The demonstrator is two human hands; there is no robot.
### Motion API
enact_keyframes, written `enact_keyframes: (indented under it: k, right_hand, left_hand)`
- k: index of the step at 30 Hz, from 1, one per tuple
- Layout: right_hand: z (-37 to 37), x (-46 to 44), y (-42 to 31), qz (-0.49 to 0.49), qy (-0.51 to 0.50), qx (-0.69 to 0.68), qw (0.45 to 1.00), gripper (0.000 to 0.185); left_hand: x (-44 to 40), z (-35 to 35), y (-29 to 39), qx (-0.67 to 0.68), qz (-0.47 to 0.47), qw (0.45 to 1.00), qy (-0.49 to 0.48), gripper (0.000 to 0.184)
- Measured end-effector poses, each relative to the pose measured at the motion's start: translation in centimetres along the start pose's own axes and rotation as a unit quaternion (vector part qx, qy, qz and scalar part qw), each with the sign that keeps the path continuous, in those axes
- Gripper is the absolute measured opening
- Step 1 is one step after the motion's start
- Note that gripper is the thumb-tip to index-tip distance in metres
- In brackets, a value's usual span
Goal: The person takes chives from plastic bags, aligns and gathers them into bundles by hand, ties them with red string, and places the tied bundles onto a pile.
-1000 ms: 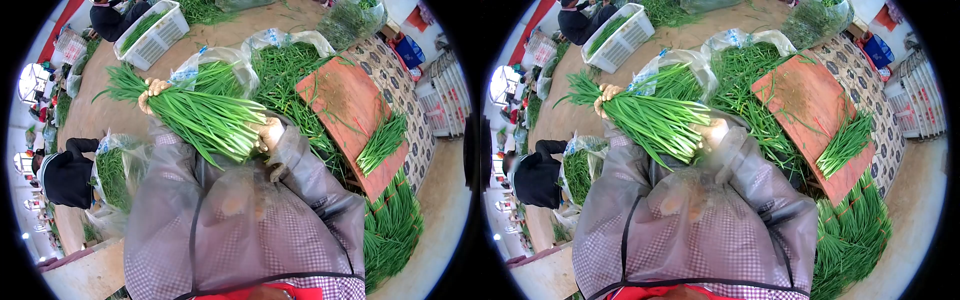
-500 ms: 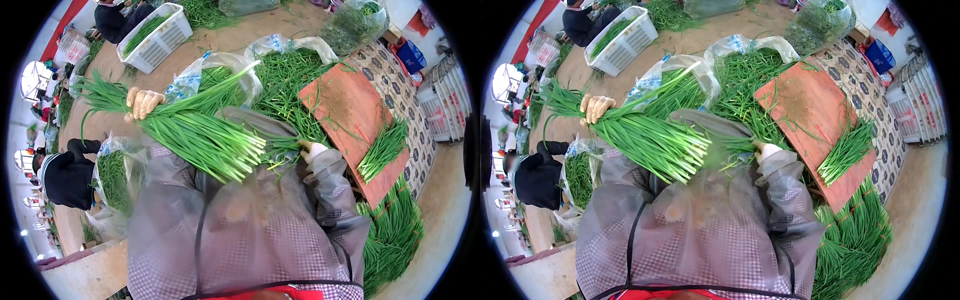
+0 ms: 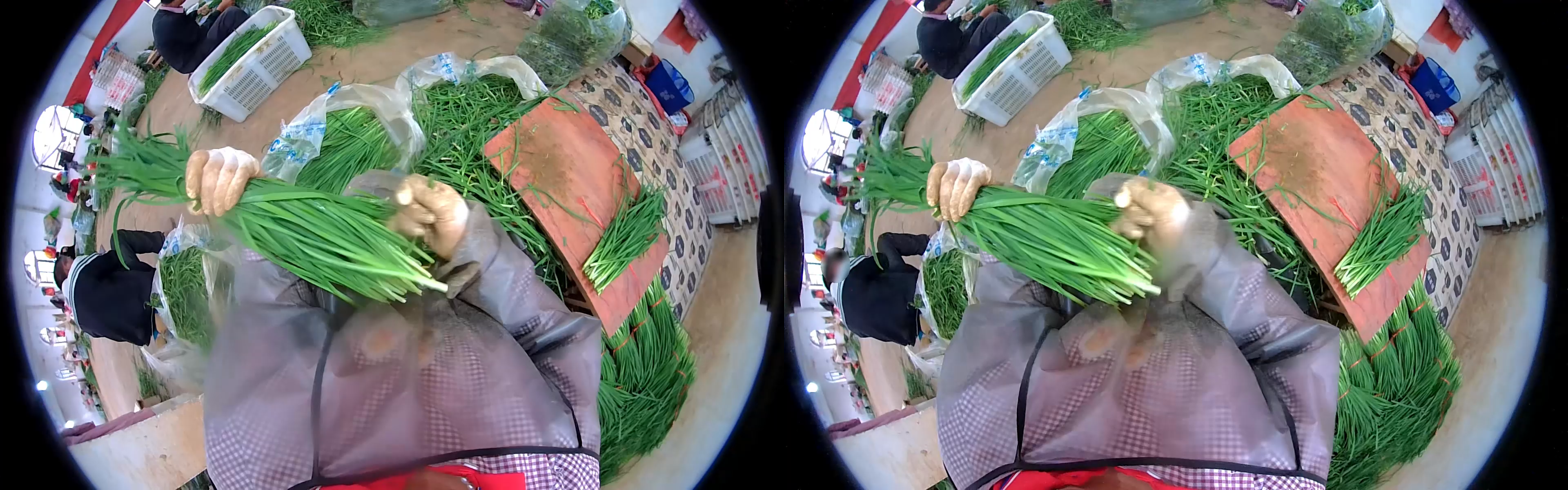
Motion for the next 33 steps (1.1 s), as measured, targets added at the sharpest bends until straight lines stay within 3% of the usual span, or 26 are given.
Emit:
enact_keyframes:
  k: [3,5,6,7,9,11,13,14,16,17,18,19,21,22,23,25,27,29,31,32,33]
  right_hand:
    - [3.8,2.5,-1.1,-0.066,0.032,0.093,0.993,0.024]
    - [7.6,3.9,-1.3,-0.069,0.066,0.394,0.914,0.028]
    - [8.1,3.5,-2.1,0.045,0.045,0.54,0.839,0.03]
    - [10.8,4.2,-3.3,0.003,0.027,0.815,0.579,0.035]
    - [9.7,4.6,-5.3,0.058,0.022,0.844,0.533,0.048]
    - [3.4,3.9,-7.9,0.25,-0.025,0.73,0.636,0.059]
    - [-2.8,2.8,-8.2,0.295,-0.108,0.582,0.75,0.062]
    - [-4.7,2.1,-6.8,0.229,-0.139,0.526,0.807,0.063]
    - [-7.0,0.7,-3.5,0.147,-0.215,0.504,0.824,0.064]
    - [-6.7,0.1,-1.5,0.129,-0.26,0.541,0.79,0.064]
    - [-4.5,-0.2,1.1,0.014,-0.253,0.503,0.826,0.07]
    - [-2.4,0.2,2.6,-0.066,-0.255,0.504,0.822,0.066]
    - [1.2,1.5,3.6,-0.129,-0.236,0.476,0.837,0.054]
    - [2.8,2.1,3.2,-0.123,-0.197,0.433,0.871,0.051]
    - [4.9,2.9,3.4,-0.184,-0.151,0.399,0.885,0.045]
    - [9.1,4.0,1.7,-0.167,-0.009,0.382,0.909,0.023]
    - [12.6,4.7,1.1,-0.148,0.04,0.256,0.955,0.017]
    - [15.5,5.8,-0.7,-0.107,0.099,0.292,0.945,0.017]
    - [17.8,5.7,-2.8,0.006,0.111,0.42,0.9,0.019]
    - [19.1,5.8,-3.7,-0.018,0.167,0.539,0.826,0.021]
    - [18.8,5.4,-4.2,-0.017,0.169,0.538,0.825,0.021]
  left_hand:
    - [-0.7,-1.7,0.8,0.008,0.024,0.999,-0.043,0.011]
    - [-1.1,-2.6,1.0,0.006,0.013,0.999,-0.042,0.009]
    - [-1.3,-3.0,1.0,0.011,0.02,0.999,-0.048,0.009]
    - [-1.5,-3.4,0.8,0.018,0.027,0.998,-0.054,0.009]
    - [-1.9,-3.4,0.2,0.033,0.008,0.998,-0.048,0.009]
    - [-2.0,-3.4,-0.3,0.042,0.009,0.998,-0.051,0.009]
    - [-2.6,-3.4,-1.8,0.056,0.013,0.997,-0.047,0.009]
    - [-2.9,-3.2,-2.5,0.073,0.013,0.997,-0.039,0.009]
    - [-3.7,-3.0,-3.9,0.107,0.019,0.993,-0.039,0.007]
    - [-4.0,-3.1,-4.1,0.111,0.022,0.993,-0.039,0.007]
    - [-4.1,-3.3,-4.3,0.108,0.03,0.993,-0.035,0.007]
    - [-4.2,-3.5,-4.3,0.103,0.036,0.994,-0.032,0.007]
    - [-4.1,-4.1,-3.6,0.12,0.025,0.991,-0.053,0.007]
    - [-3.8,-4.4,-2.9,0.109,0.007,0.993,-0.044,0.008]
    - [-3.5,-4.6,-2.4,0.099,-0.011,0.994,-0.034,0.011]
    - [-3.5,-5.8,-2.6,0.101,0.002,0.992,-0.073,0.013]
    - [-4.6,-7.1,-3.7,0.136,0.013,0.983,-0.124,0.01]
    - [-4.8,-7.8,-3.8,0.122,0.025,0.984,-0.128,0.009]
    - [-4.9,-8.4,-4.1,0.109,0.038,0.985,-0.13,0.008]
    - [-4.8,-8.5,-4.2,0.11,0.033,0.985,-0.129,0.008]
    - [-4.8,-8.4,-4.3,0.111,0.033,0.985,-0.129,0.008]
Point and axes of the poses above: each hand's wrist, its own x-axis away from the middle knuckle, its own z-axis out of the back of the hand, y = z × x, the point moved 9 cm from there along -x, towards the middle knuckle, and after that the axes turned 13 degrees about y, right-handed, at the moved point
